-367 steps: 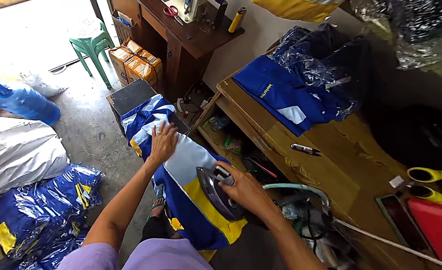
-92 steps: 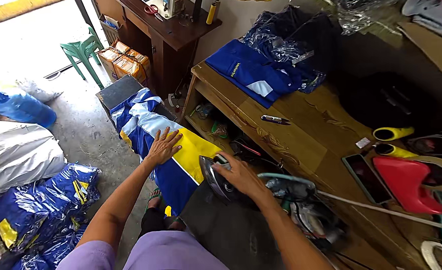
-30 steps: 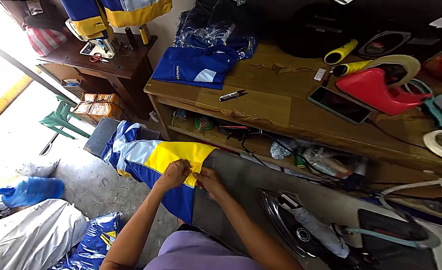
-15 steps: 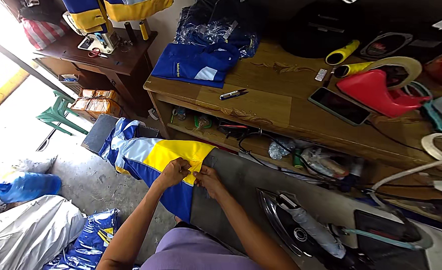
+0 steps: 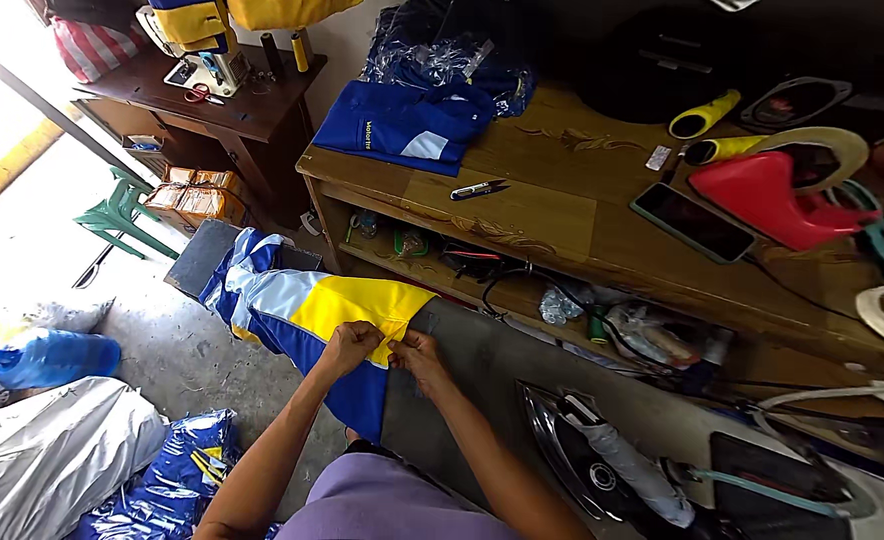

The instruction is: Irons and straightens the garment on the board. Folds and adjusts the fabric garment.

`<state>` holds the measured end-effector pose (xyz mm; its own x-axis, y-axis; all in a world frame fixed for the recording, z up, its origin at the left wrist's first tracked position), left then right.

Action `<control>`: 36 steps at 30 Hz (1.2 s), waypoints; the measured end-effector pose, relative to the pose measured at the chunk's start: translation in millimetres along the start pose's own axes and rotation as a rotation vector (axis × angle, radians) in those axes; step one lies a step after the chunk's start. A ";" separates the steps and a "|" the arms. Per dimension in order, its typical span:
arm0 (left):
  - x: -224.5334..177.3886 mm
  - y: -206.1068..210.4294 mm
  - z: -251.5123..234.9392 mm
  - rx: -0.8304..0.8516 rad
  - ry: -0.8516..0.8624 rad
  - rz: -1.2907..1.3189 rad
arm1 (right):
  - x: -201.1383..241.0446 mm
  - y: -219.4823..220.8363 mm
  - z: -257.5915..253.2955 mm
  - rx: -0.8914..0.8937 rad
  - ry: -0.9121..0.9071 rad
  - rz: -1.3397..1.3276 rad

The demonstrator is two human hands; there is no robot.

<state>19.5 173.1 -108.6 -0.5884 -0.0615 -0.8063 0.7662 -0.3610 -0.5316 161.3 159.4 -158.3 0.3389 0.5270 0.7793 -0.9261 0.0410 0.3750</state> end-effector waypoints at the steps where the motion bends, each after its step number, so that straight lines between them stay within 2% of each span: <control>1: -0.9 2.3 1.0 -0.009 -0.013 -0.016 | -0.5 0.0 -0.1 0.001 0.001 -0.010; 6: -8.0 5.9 6.3 -0.071 -0.004 -0.190 | 2.3 3.3 4.0 0.066 0.037 -0.162; 9: -11.0 7.1 9.1 -0.102 0.039 -0.238 | 0.1 -0.2 1.6 0.044 -0.013 -0.146; 16: -7.8 5.9 10.5 -0.104 0.028 -0.136 | 1.8 -1.7 1.0 0.036 -0.087 -0.137; 23: 0.0 5.9 3.3 -0.002 0.016 -0.147 | 2.7 1.8 -0.7 0.059 -0.080 -0.116; 27: -13.0 5.6 3.2 0.052 0.034 -0.296 | 2.7 3.5 -0.4 0.062 0.031 -0.206; 30: -19.5 2.1 -2.3 0.056 0.101 -0.388 | 4.2 4.8 0.7 0.078 0.031 -0.169; 36: -7.4 2.7 -11.6 0.186 0.035 -0.227 | 0.1 2.1 -4.5 0.035 -0.066 -0.071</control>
<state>28.8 183.4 -107.0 -0.7280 0.0711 -0.6819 0.5532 -0.5267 -0.6454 158.6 163.3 -159.7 0.4152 0.4665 0.7810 -0.8931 0.0458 0.4475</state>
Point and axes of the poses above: each hand's wrist, its own z-axis away from the middle knuckle, its own y-axis out of the palm, x = y × z, the point moved 10 cm from there along -z, towards the middle knuckle, and after that the axes turned 12 degrees about -z, right-handed, at the moved point
